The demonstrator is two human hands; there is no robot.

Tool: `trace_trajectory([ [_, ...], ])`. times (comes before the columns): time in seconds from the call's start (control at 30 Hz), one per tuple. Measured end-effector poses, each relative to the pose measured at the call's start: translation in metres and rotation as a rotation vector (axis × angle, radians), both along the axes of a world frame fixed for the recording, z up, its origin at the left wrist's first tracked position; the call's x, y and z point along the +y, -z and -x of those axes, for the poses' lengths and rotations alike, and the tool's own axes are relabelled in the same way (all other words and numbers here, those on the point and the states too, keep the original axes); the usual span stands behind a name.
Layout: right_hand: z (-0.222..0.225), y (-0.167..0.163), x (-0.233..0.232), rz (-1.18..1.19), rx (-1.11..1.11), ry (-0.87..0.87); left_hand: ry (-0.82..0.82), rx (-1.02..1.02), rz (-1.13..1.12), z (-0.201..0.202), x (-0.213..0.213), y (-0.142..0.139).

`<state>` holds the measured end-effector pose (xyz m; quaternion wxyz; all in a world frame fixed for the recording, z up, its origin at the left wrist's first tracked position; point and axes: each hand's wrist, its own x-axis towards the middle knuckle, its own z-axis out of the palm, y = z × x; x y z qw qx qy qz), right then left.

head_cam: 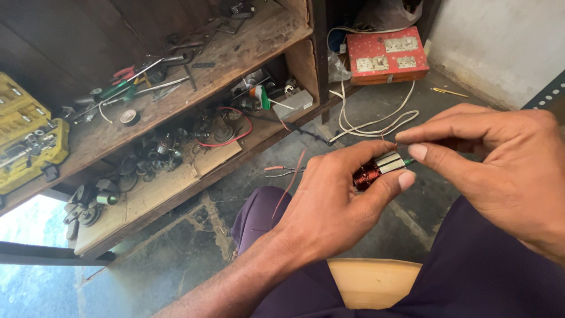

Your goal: The person winds copper wire by hand around the slots of a small motor armature, rotating the component and guiding the wire into each slot in sequence. The person continues winding and adjusting the wire placement across multiple slots.

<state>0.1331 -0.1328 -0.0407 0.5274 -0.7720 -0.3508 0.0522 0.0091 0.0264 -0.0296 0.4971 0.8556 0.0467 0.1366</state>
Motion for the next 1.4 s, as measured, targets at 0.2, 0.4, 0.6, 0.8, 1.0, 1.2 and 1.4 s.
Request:
trace_trajectory([
  [0.2, 0.001, -0.002, 0.003, 0.021, 0.071, 0.042, -0.010, 0.051, -0.023, 0.000, 0.001, 0.000],
  [0.4, -0.002, -0.003, 0.002, 0.025, 0.071, 0.039, 0.004, 0.020, 0.020, 0.000, 0.001, 0.001],
  [0.6, -0.001, -0.004, 0.002, 0.086, 0.062, 0.075, -0.007, 0.050, 0.041, -0.001, 0.000, 0.001],
  [0.8, -0.001, -0.005, 0.002, 0.048, 0.077, 0.041, 0.006, 0.056, 0.056, -0.001, 0.001, 0.000],
  [1.0, 0.000, -0.004, 0.001, 0.051, 0.078, 0.051, -0.003, 0.067, 0.071, -0.001, 0.000, -0.001],
  [1.2, -0.002, -0.002, 0.001, -0.001, 0.107, 0.005, 0.052, 0.024, 0.152, -0.001, 0.000, 0.001],
  [1.4, 0.000, 0.005, 0.000, -0.024, 0.158, -0.003, -0.019, 0.056, 0.258, -0.005, 0.000, 0.009],
])
